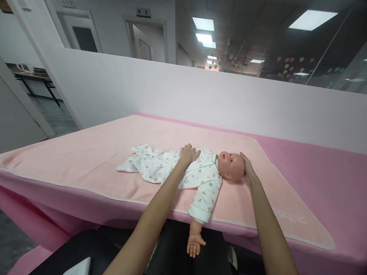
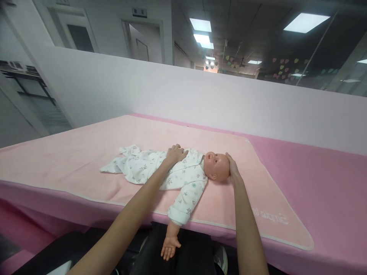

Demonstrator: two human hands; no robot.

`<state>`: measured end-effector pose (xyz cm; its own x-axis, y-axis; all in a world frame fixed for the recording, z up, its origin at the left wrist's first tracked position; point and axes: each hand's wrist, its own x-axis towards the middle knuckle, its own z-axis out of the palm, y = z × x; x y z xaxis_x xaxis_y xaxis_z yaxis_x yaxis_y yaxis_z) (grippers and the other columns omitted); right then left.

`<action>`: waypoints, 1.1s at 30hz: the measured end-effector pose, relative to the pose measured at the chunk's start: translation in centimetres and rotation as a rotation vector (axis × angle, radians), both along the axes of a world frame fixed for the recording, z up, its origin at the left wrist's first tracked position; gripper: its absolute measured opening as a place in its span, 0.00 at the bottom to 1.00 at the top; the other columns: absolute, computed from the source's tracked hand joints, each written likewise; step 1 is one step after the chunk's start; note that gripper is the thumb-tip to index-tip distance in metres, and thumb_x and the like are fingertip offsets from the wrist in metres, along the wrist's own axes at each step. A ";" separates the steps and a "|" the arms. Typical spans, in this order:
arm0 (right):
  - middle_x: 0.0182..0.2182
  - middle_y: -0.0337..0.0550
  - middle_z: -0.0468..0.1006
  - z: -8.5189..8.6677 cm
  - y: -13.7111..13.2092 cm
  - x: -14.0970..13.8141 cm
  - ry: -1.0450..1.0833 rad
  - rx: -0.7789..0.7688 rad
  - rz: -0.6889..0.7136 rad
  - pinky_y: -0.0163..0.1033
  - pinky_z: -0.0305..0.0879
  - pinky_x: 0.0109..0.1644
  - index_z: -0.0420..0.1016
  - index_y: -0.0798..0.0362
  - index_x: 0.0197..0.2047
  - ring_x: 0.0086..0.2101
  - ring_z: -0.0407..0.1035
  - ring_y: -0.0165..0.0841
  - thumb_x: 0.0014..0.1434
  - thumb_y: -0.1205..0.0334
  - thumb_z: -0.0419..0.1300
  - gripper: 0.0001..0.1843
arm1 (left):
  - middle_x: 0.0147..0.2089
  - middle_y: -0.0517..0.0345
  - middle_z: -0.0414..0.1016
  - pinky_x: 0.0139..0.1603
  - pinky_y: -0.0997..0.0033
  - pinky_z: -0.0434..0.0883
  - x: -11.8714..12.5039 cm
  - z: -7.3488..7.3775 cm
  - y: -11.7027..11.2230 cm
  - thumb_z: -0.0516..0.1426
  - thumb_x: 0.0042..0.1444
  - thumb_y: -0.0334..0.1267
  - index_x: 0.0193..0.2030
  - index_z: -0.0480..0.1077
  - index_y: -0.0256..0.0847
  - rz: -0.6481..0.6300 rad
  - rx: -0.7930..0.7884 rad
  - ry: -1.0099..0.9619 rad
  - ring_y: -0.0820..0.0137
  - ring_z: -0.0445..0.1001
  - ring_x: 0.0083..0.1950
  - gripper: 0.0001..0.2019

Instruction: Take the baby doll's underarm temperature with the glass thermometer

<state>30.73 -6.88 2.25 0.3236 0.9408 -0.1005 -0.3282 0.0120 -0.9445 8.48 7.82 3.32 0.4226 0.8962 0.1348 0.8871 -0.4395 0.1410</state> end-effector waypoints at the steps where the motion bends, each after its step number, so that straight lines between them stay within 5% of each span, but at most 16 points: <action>1: 0.36 0.49 0.78 -0.1 -0.2 -0.3 0.058 -0.003 0.045 0.48 0.68 0.44 0.75 0.55 0.39 0.40 0.72 0.44 0.50 0.40 0.52 0.27 | 0.59 0.48 0.58 0.57 0.59 0.54 0.1 0.0 0.1 0.38 0.57 0.51 0.50 0.67 0.38 0.005 -0.012 -0.001 0.59 0.55 0.59 0.27; 5: 0.43 0.48 0.76 -0.5 -1.0 -1.2 0.224 0.016 0.138 0.52 0.66 0.47 0.73 0.52 0.42 0.45 0.69 0.46 0.49 0.36 0.49 0.31 | 0.55 0.45 0.64 0.56 0.61 0.54 0.1 0.2 0.1 0.37 0.57 0.51 0.52 0.63 0.36 -0.011 -0.092 0.014 0.61 0.59 0.58 0.27; 10: 0.43 0.48 0.76 -1.2 -0.6 -0.4 0.176 0.008 0.045 0.53 0.66 0.46 0.72 0.51 0.41 0.45 0.69 0.46 0.48 0.38 0.50 0.29 | 0.49 0.44 0.70 0.53 0.54 0.55 -0.2 0.5 -0.3 0.36 0.55 0.55 0.50 0.64 0.37 0.063 -0.087 0.044 0.57 0.65 0.52 0.30; 15: 0.41 0.44 0.75 -1.2 0.4 0.9 -0.042 0.120 -0.605 0.48 0.62 0.51 0.69 0.50 0.43 0.45 0.69 0.38 0.48 0.46 0.54 0.22 | 0.48 0.44 0.71 0.53 0.56 0.55 -0.4 0.4 -0.4 0.35 0.54 0.57 0.49 0.66 0.38 0.084 -0.113 0.088 0.57 0.66 0.52 0.32; 17: 0.41 0.44 0.75 -1.1 0.5 0.7 -0.191 0.269 -0.726 0.46 0.59 0.53 0.68 0.52 0.44 0.44 0.68 0.37 0.49 0.48 0.54 0.23 | 0.48 0.44 0.72 0.53 0.56 0.54 -0.5 0.5 -0.2 0.34 0.54 0.57 0.49 0.67 0.38 0.070 -0.140 0.095 0.57 0.67 0.52 0.32; 20: 0.42 0.46 0.74 -1.1 0.3 -0.1 -0.474 0.386 -0.627 0.46 0.59 0.52 0.69 0.53 0.45 0.45 0.67 0.37 0.49 0.48 0.55 0.24 | 0.47 0.44 0.73 0.53 0.56 0.54 -0.5 0.6 -0.1 0.34 0.54 0.57 0.47 0.69 0.37 0.052 -0.151 0.090 0.57 0.68 0.51 0.33; 23: 0.45 0.46 0.73 -1.3 0.1 -0.4 -0.612 0.332 -0.443 0.45 0.58 0.54 0.72 0.52 0.43 0.48 0.65 0.39 0.48 0.48 0.57 0.22 | 0.46 0.43 0.73 0.52 0.57 0.56 -0.5 0.7 -0.2 0.35 0.54 0.57 0.45 0.70 0.36 0.051 -0.161 0.069 0.56 0.68 0.50 0.33; 28: 0.47 0.43 0.73 -1.3 0.2 0.4 -0.413 0.223 -0.309 0.46 0.57 0.55 0.74 0.51 0.40 0.49 0.64 0.42 0.46 0.48 0.59 0.20 | 0.44 0.42 0.74 0.54 0.49 0.54 -0.5 1.0 -0.5 0.35 0.54 0.57 0.42 0.71 0.36 0.058 -0.229 0.043 0.55 0.70 0.48 0.32; 33: 0.45 0.41 0.75 -0.8 -0.7 0.9 -0.224 0.157 -0.061 0.48 0.59 0.55 0.74 0.50 0.43 0.49 0.65 0.43 0.48 0.48 0.58 0.21 | 0.46 0.41 0.72 0.50 0.54 0.59 -0.5 1.1 -0.6 0.36 0.54 0.57 0.44 0.70 0.36 0.056 -0.231 0.036 0.54 0.69 0.49 0.32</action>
<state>31.62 -7.63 1.42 0.3778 0.9173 0.1257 -0.1061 0.1777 -0.9783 7.95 7.23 4.39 0.3726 0.9236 -0.0904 0.9153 -0.3496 0.2002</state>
